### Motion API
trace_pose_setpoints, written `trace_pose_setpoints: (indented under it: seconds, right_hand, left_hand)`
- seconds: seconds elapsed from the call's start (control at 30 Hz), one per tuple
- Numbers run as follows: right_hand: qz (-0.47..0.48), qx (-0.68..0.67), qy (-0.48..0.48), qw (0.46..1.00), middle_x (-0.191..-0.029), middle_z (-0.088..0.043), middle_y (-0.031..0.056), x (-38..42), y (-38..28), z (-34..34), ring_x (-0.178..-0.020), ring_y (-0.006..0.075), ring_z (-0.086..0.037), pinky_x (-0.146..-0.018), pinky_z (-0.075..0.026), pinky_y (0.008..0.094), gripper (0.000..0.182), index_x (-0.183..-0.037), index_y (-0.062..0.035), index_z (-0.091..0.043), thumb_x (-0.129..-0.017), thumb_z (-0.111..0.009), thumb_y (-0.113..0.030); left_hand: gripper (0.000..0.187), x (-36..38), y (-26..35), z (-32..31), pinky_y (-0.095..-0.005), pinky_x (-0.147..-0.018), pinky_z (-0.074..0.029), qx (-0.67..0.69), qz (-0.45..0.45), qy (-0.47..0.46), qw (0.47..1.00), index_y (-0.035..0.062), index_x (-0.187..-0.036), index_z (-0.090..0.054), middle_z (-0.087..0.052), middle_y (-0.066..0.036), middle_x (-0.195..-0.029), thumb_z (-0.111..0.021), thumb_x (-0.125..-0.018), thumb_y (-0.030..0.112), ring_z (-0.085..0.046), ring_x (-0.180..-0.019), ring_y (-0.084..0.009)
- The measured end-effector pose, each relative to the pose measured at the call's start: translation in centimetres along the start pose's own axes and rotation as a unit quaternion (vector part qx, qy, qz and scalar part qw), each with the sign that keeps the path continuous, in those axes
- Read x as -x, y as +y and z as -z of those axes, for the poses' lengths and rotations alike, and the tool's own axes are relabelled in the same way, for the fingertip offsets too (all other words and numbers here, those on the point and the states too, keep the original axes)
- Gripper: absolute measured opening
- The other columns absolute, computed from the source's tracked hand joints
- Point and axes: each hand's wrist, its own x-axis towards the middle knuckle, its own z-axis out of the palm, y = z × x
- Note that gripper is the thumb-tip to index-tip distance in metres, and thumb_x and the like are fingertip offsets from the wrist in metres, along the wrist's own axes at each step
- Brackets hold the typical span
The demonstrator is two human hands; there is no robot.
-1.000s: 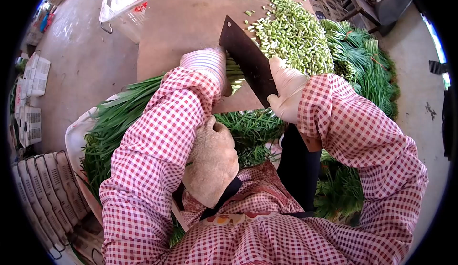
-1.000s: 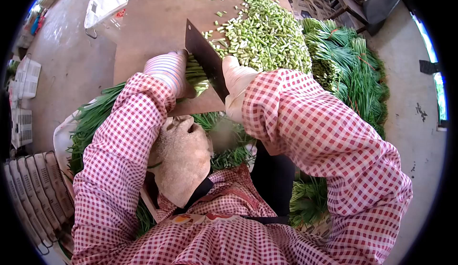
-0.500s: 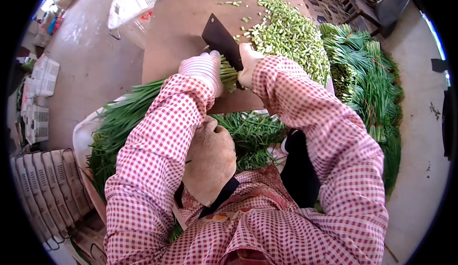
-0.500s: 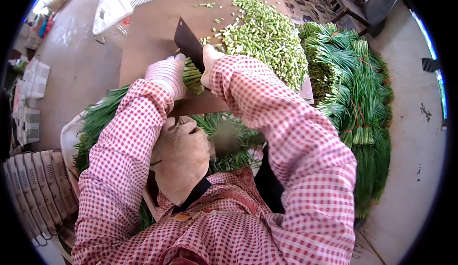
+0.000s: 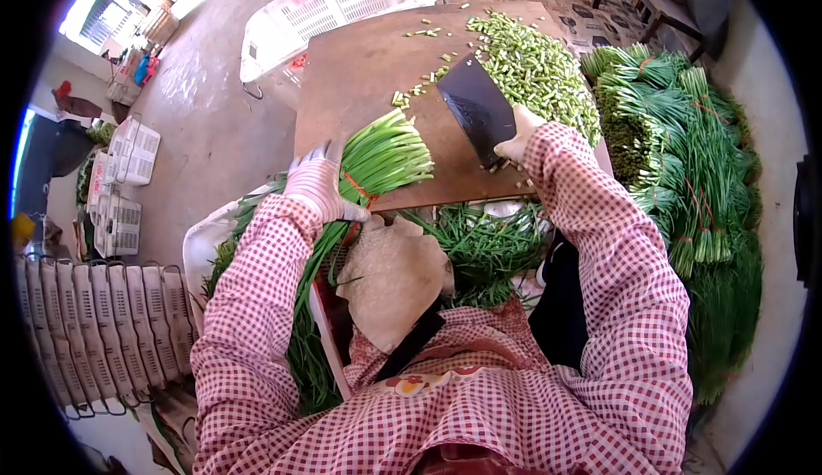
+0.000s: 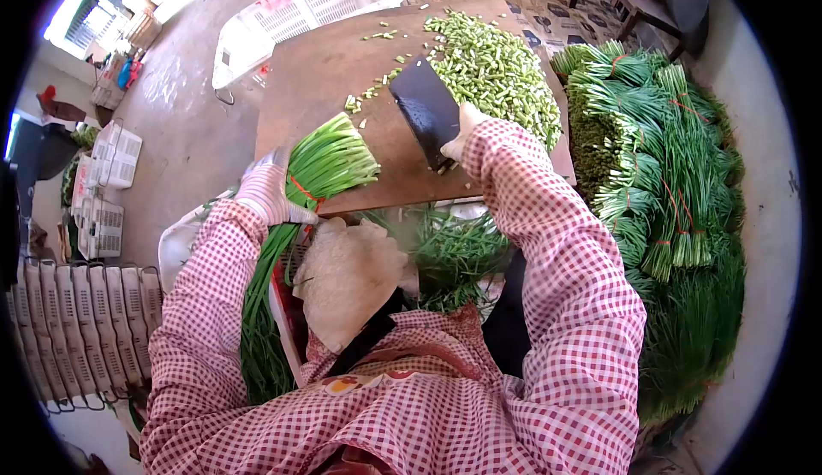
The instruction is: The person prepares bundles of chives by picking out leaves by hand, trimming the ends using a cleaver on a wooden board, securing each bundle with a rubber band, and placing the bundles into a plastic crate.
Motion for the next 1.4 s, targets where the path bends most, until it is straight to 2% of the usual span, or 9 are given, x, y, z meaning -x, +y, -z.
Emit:
trace_pose_setpoints:
  seconds: [0.1,0.4,0.47,0.57,0.8,0.93,1.17,1.37,1.4]
  right_hand:
    - [0.079,0.134,0.159,0.975,-0.126,-0.049,0.0199,3.4,-1.3,-0.4,-0.12,0.0325,-0.048,-0.101,-0.041,0.0372,0.055,-0.128,-0.0048,-0.045,-0.08,-0.071,-0.018]
    - [0.231,-0.369,-0.005,0.9,-0.088,-0.062,0.0029,9.2,5.1,-6.3,-0.082,0.0107,-0.056,-0.074,-0.048,0.0272,0.017,-0.104,-0.001,-0.059,-0.09,-0.06,-0.012]
    - [0.258,-0.449,0.015,0.855,-0.086,-0.06,0.002,11.1,4.7,-8.2,-0.079,0.0086,-0.054,-0.072,-0.047,0.0249,0.016,-0.102,-0.0001,-0.059,-0.092,-0.06,-0.012]
    - [0.275,-0.517,-0.024,0.811,-0.089,-0.061,0.0022,14.4,3.9,-10.4,-0.078,0.0083,-0.054,-0.073,-0.047,0.0241,0.015,-0.104,0.0001,-0.059,-0.091,-0.06,-0.007]
    - [0.421,-0.253,0.046,0.87,-0.122,-0.048,0.0119,20.6,4.8,-11.3,-0.101,0.0199,-0.051,-0.08,-0.05,0.0321,0.064,-0.122,-0.0121,-0.054,-0.066,-0.084,-0.021]
    - [0.471,-0.192,0.108,0.854,-0.115,-0.049,0.0168,20.2,3.7,-12.3,-0.101,0.0289,-0.053,-0.081,-0.051,0.0356,0.067,-0.122,-0.0079,-0.054,-0.065,-0.085,-0.028]
    - [0.583,-0.235,0.129,0.767,-0.082,-0.06,0.0063,17.7,6.1,-13.9,-0.077,0.0223,-0.058,-0.067,-0.048,0.0328,0.024,-0.095,-0.0058,-0.07,-0.075,-0.077,-0.016]
    - [0.482,-0.326,0.06,0.811,-0.074,-0.065,0.0067,16.4,5.5,-12.9,-0.068,0.0197,-0.061,-0.064,-0.051,0.0314,0.011,-0.087,-0.0086,-0.072,-0.077,-0.075,-0.009]
    - [0.322,-0.354,0.001,0.878,-0.074,-0.067,0.0065,16.7,5.8,-12.1,-0.068,0.0166,-0.062,-0.066,-0.052,0.0306,0.01,-0.087,-0.0079,-0.072,-0.078,-0.075,-0.01]
  left_hand:
    - [0.11,0.1,0.5,0.1,-0.0394,-0.099,-0.042,0.043,0.026,-0.006,0.999,0.0053,-0.137,-0.034,-0.057,-0.021,-0.121,-0.09,-0.047,0.032,-0.054,-0.116,-0.034]
    - [0.094,9.0,-0.7,5.4,-0.0356,-0.098,-0.045,0.308,-0.017,-0.047,0.95,0.0023,-0.132,-0.043,-0.063,-0.016,-0.116,-0.089,-0.054,0.026,-0.06,-0.108,-0.0235]
    - [0.094,12.0,1.2,8.1,-0.0343,-0.1,-0.042,0.395,-0.035,-0.217,0.892,0.0001,-0.133,-0.044,-0.061,-0.012,-0.121,-0.09,-0.053,0.019,-0.057,-0.112,-0.0196]
    - [0.09,15.9,1.1,-0.5,-0.0366,-0.104,-0.039,0.709,0.032,-0.331,0.622,-0.0001,-0.135,-0.043,-0.057,-0.01,-0.126,-0.084,-0.057,0.018,-0.055,-0.114,-0.022]
    - [0.093,20.3,4.5,-11.7,-0.0362,-0.102,-0.042,0.815,0.056,-0.382,0.432,-0.001,-0.139,-0.036,-0.054,-0.013,-0.13,-0.079,-0.06,0.021,-0.056,-0.115,-0.0241]
    - [0.088,20.2,5.6,-9.7,-0.0367,-0.097,-0.047,0.788,0.086,-0.39,0.468,-0.0001,-0.139,-0.038,-0.056,-0.014,-0.126,-0.076,-0.061,0.016,-0.059,-0.11,-0.0244]
    - [0.086,20.4,6.9,-9.6,-0.0371,-0.099,-0.044,0.791,0.109,-0.399,0.451,0.0011,-0.14,-0.036,-0.053,-0.013,-0.131,-0.075,-0.065,0.016,-0.056,-0.114,-0.0238]
    - [0.085,20.4,6.1,-10.4,-0.0367,-0.099,-0.044,0.782,0.11,-0.367,0.491,0.0016,-0.141,-0.036,-0.053,-0.012,-0.132,-0.075,-0.066,0.016,-0.055,-0.114,-0.0236]
    - [0.085,20.5,5.9,-10.5,-0.0367,-0.099,-0.044,0.779,0.111,-0.359,0.502,0.0017,-0.141,-0.036,-0.052,-0.012,-0.132,-0.075,-0.066,0.016,-0.055,-0.114,-0.0235]
